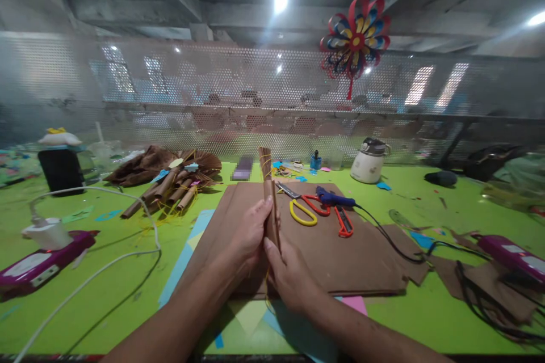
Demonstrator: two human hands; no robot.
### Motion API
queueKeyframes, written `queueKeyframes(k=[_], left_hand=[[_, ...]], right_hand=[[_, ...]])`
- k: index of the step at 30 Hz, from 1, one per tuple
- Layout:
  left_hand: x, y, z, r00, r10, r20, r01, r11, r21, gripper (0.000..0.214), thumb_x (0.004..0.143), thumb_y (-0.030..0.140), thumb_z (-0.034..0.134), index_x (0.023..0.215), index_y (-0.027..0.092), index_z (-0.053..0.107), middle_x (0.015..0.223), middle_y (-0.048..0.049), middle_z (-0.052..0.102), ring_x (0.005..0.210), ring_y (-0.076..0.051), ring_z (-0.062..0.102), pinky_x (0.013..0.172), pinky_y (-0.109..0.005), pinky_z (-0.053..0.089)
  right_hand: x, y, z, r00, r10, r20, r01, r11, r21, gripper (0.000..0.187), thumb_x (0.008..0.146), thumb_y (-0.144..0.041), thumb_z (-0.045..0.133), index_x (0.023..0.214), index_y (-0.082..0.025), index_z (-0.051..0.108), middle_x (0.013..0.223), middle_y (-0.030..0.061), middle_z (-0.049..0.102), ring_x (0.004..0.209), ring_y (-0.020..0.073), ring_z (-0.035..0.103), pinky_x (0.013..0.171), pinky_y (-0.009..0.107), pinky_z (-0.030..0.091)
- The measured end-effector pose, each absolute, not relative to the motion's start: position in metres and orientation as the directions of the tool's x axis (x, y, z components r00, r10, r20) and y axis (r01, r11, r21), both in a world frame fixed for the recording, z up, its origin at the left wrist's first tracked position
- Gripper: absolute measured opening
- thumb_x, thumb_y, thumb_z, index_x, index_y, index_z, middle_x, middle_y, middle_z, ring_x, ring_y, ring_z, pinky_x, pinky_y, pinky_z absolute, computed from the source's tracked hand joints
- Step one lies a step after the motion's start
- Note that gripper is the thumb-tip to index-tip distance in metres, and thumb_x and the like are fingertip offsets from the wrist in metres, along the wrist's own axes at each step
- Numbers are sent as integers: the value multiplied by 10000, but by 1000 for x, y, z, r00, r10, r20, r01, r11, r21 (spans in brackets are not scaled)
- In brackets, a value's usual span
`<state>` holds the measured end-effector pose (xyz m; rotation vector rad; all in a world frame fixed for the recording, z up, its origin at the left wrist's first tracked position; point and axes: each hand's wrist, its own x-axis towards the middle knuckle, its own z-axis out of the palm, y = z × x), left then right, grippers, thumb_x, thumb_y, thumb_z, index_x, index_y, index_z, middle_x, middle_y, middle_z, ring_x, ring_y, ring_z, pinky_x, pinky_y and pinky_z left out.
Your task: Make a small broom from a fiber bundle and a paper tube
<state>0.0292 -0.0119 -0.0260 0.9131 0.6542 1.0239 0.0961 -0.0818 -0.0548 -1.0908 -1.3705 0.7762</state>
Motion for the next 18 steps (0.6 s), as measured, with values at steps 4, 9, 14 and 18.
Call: queueKeyframes(k=[4, 9, 14, 18], left_hand=[[29, -12, -25, 387, 922, -25, -419, 200, 886, 188, 793, 337, 623, 817, 151, 623, 653, 1, 655, 534, -98, 560, 532, -198, 447], [24, -9, -22, 399, 915, 51, -318, 86, 944, 309, 767, 391, 650, 943, 138, 648, 778, -46, 690, 640, -145, 611, 590, -236, 472], [21, -6, -25, 518, 853, 60, -254, 87, 963, 340, 740, 344, 686, 1021, 155, 656, 878, -70, 694, 725, -161, 627, 660, -252, 485], [21, -5, -27, 542, 840, 41, -228, 100, 969, 397, 670, 290, 746, 1035, 159, 663, 939, -83, 697, 794, -188, 637, 718, -276, 484]], right_hand=[[96, -80, -57, 97, 914, 395, 173, 375, -911, 378, 924, -289, 382, 1263, -200, 522, 1188, 100, 604, 1170, 207, 515, 1019, 381, 365], [101, -78, -66, 128, 946, 299, 300, 250, -921, 298, 917, -311, 389, 1018, -122, 596, 892, 107, 665, 790, 194, 610, 735, 307, 480], [107, -74, -66, 175, 940, 293, 344, 220, -913, 293, 907, -300, 387, 1016, -109, 580, 815, 87, 644, 728, 178, 589, 686, 283, 457], [110, -70, -65, 193, 942, 274, 363, 192, -912, 328, 901, -281, 374, 1092, -109, 578, 835, 83, 644, 755, 180, 593, 660, 271, 449]])
